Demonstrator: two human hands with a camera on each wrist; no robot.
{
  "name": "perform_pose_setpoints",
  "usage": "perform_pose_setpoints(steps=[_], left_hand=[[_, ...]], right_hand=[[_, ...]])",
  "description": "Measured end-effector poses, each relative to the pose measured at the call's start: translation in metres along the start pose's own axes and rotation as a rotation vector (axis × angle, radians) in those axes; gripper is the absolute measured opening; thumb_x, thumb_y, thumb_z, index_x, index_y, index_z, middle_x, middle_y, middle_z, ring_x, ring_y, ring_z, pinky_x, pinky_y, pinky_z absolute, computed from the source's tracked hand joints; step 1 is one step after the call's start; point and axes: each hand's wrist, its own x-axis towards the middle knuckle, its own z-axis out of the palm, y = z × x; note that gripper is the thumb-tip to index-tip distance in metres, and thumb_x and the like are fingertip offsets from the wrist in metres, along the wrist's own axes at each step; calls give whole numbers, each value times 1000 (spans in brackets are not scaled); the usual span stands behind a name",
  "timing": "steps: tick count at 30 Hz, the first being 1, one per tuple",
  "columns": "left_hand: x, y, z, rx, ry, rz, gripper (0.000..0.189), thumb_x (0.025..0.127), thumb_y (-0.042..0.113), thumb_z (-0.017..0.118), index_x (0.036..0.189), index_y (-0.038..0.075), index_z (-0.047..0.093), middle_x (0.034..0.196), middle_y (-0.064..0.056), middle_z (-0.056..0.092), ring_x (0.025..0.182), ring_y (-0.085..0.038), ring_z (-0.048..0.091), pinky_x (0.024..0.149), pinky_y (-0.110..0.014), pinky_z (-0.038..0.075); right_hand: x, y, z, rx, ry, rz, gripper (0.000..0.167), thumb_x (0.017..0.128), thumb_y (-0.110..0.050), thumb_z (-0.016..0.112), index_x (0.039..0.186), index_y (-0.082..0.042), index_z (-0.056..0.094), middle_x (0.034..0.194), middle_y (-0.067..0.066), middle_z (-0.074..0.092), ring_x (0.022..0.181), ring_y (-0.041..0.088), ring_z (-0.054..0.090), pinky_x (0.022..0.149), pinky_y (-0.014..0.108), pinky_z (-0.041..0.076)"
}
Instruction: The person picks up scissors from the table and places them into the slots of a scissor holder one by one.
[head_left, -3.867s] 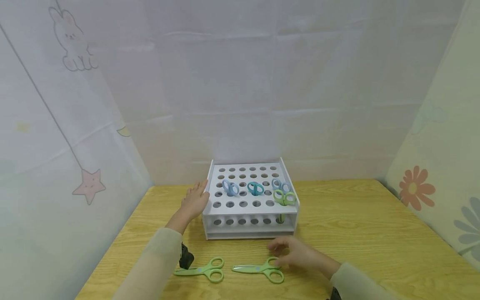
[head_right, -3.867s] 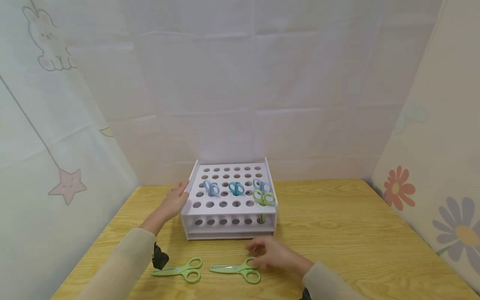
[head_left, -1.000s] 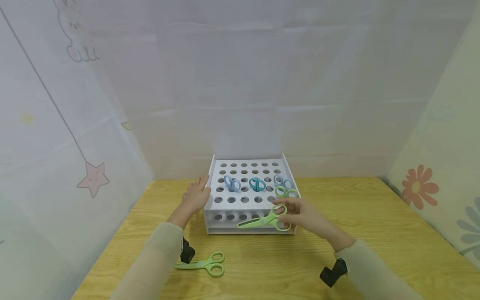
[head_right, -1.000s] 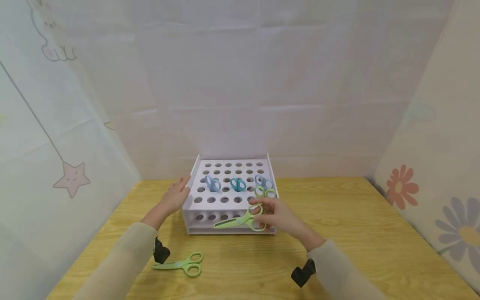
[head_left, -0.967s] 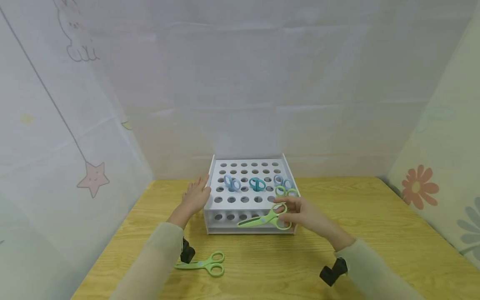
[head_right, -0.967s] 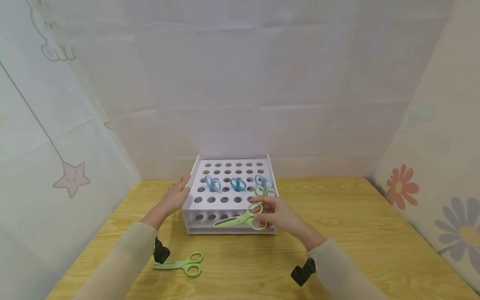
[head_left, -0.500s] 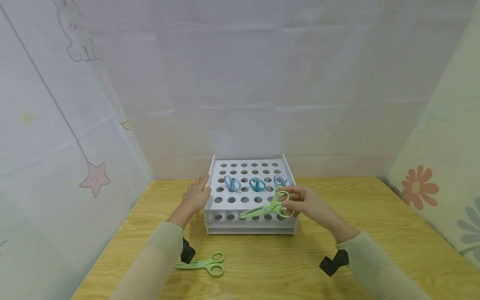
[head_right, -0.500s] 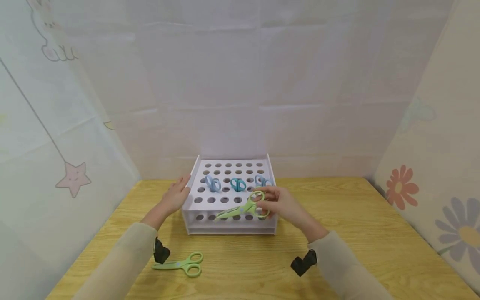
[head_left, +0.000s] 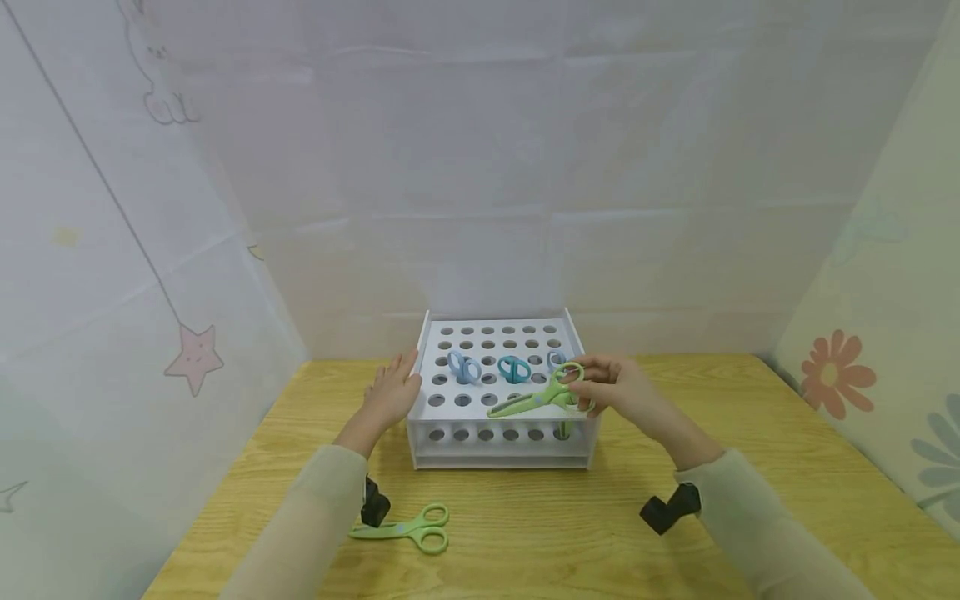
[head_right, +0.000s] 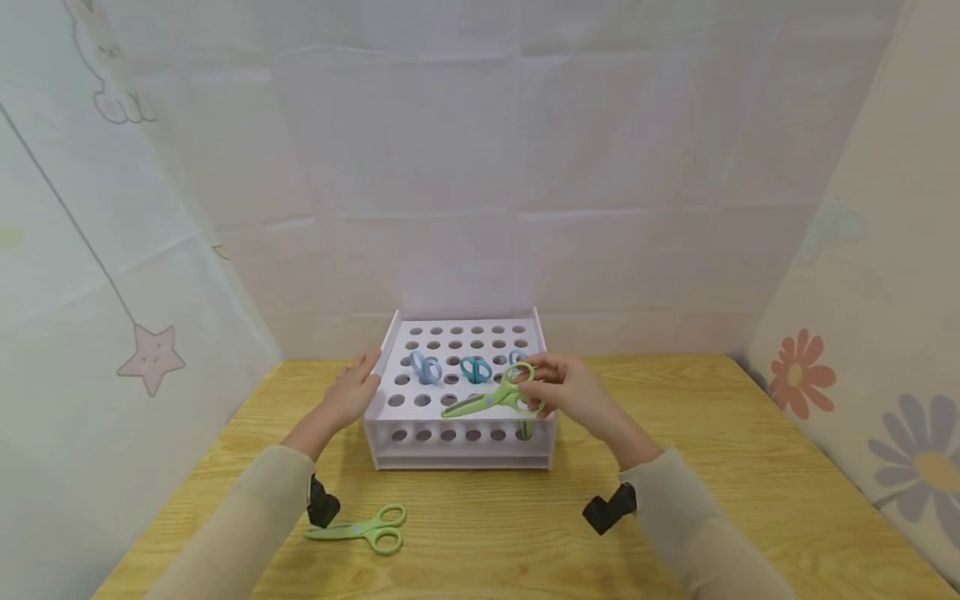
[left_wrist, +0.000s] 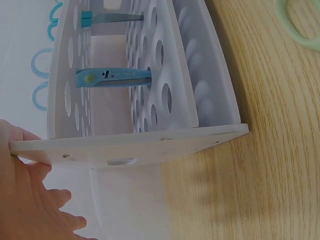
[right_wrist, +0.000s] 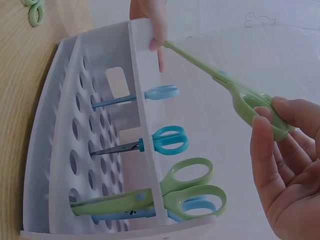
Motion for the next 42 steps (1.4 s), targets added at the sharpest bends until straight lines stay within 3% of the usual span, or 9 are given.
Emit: perform_pose_setpoints(steps=[4, 16, 24, 42], left_hand=[[1, 0, 0, 6, -2, -1, 56, 94, 30, 26, 148, 17, 19, 152, -16, 10, 134, -45, 0, 101, -64, -1], [3, -2, 1, 22, -15, -11, 55, 96, 30, 26, 149, 17, 17, 152, -15, 8, 134, -44, -1, 101, -64, 0], [3, -3, 1, 36, -19, -19, 56, 95, 31, 25, 149, 19, 16, 152, -13, 7, 134, -43, -1, 101, -64, -1], [2, -1, 0, 36, -14, -18, 56, 95, 31, 26, 149, 18, 17, 152, -15, 8, 134, -44, 1, 101, -64, 1]], right_hand=[[3, -3, -2, 4, 7, -7, 38, 86, -16, 65, 116, 6, 55, 77, 8, 65, 65, 18, 59, 59, 36, 53], [7, -13, -7, -12, 29, -14, 37, 87, -17, 64, 113, 7, 55, 89, 7, 67, 69, 18, 60, 61, 36, 54], [11, -16, -9, -19, 58, -26, 37, 86, -16, 65, 113, 8, 55, 92, 12, 66, 70, 18, 61, 63, 36, 54], [21, -14, -15, -79, 83, -15, 35, 87, -19, 64, 110, 7, 56, 94, 12, 66, 73, 18, 61, 67, 42, 53]])
